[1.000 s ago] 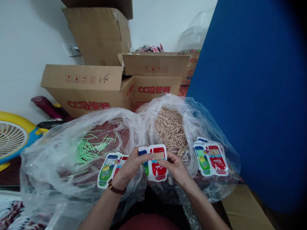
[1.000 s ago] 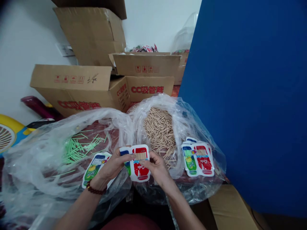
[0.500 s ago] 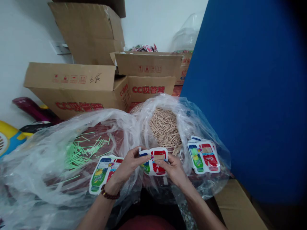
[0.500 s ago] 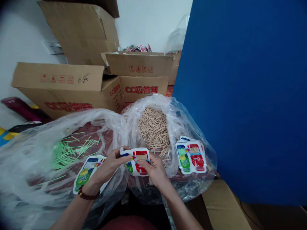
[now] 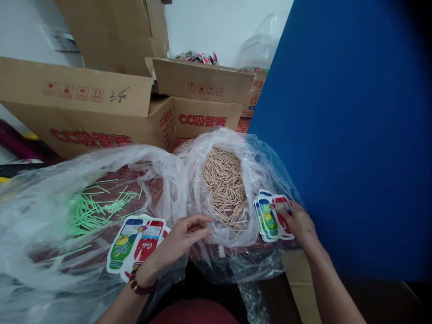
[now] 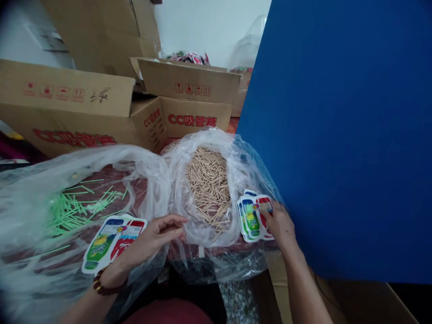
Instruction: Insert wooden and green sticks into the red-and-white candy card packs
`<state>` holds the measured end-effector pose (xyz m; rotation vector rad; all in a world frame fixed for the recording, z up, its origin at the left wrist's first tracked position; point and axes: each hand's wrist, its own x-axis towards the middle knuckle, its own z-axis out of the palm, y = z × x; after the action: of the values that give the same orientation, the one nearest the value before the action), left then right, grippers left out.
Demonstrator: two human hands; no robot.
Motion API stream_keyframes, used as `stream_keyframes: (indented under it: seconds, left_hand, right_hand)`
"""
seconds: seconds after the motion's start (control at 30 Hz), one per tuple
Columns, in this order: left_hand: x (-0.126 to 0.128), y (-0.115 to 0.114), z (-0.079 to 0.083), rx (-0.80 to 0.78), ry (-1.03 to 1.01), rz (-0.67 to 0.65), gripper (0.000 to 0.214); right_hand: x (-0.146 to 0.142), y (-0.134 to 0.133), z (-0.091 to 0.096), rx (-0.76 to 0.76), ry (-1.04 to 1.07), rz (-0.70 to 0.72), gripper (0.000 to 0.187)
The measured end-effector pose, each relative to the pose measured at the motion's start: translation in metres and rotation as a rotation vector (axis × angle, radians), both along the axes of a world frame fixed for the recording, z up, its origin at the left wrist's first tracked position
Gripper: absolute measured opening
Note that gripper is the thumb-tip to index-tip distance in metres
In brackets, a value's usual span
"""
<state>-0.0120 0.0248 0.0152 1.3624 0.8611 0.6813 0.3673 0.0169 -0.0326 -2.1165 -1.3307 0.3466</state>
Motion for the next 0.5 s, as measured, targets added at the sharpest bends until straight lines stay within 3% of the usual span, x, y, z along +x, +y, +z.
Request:
stream_keyframes:
  seconds: [0.1,0.2,0.27,0.37,0.5]
  left_hand:
    - [-0.023,0.001,-0.007,0.026,0.073,0.122,0.027]
    - [-0.060,0.001,-0.019,0.154,0.240,0.422,0.025]
    - [-0.089,-0.001,-0.030,0.217,0.370,0.614,0.027]
    - [-0.130,-0.010,-0.045,0.340,0.569,0.813,0.026]
    - [-0.160,-0.023,-0.058,0.429,0.791,0.830,0.026]
  right_hand:
    - [-0.002,-0.003,-0.012,0.013,-0.418,-0.047,0.059]
    - [-0.012,-0.009,-0.008,0.103,-0.540,-0.073,0.061]
    - [-0.023,-0.008,-0.002,0.201,-0.520,-0.019,0.053]
    - [-0.057,0.002,0.006,0.314,-0.394,0.230,0.038]
    - [-0.139,0.021,0.014,0.363,-0.156,0.658,0.026]
